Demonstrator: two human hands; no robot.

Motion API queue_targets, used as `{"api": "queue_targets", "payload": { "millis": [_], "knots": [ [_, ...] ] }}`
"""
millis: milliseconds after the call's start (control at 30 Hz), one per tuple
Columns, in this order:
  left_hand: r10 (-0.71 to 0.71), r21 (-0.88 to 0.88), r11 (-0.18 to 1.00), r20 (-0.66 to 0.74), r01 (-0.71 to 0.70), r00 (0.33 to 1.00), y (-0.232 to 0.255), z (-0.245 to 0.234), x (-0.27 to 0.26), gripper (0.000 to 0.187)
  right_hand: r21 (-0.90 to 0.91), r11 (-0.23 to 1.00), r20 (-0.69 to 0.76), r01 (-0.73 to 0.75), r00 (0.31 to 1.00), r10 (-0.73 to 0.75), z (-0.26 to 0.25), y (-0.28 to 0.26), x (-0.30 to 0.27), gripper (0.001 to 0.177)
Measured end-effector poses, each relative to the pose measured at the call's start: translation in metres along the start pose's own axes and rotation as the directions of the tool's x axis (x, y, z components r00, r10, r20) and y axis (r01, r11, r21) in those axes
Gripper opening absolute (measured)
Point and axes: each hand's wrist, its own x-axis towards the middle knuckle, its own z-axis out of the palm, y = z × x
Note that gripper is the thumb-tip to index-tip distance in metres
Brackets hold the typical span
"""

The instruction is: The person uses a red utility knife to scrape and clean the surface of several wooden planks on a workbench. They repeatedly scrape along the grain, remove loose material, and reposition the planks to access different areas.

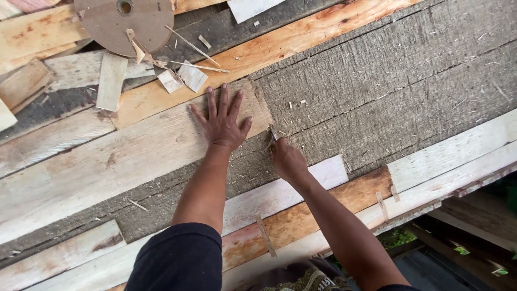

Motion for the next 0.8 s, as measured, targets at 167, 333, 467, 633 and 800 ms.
{"api": "queue_targets", "payload": {
  "millis": [167, 333, 467, 633, 800],
  "knots": [
    [0.001, 0.002, 1.0, 0.005, -0.001, 1.0, 0.003, -0.011, -0.001, 0.078, -0.023, 1.0, 0.007, 0.012, 1.0, -0.012, -0.016, 0.008, -0.001, 0.029],
    [-0.008, -0.023, 1.0, 0.047, 0.009, 0.999, 0.003, -0.018, -0.005, 0.079, 0.06, 0.996, -0.122, 0.073, 0.99, -0.065, -0.042, -0.026, 0.017, 0.03],
    [-0.017, -0.02, 1.0, 0.129, 0.02, 0.991, 0.004, -0.032, -0.007, 0.078, 0.015, 0.991, -0.185, 0.135, 0.974, -0.13, -0.044, -0.043, 0.062, 0.027],
    [-0.017, -0.039, 0.999, 0.153, 0.023, 0.988, 0.005, -0.036, -0.007, 0.077, -0.073, 0.991, -0.151, 0.108, 0.982, -0.118, -0.063, -0.075, 0.048, 0.025],
    [-0.027, -0.009, 1.0, 0.152, 0.029, 0.988, 0.006, -0.035, -0.007, 0.078, -0.03, 0.993, -0.099, 0.115, 0.988, -0.118, -0.063, -0.079, 0.023, 0.025]
  ]
}}
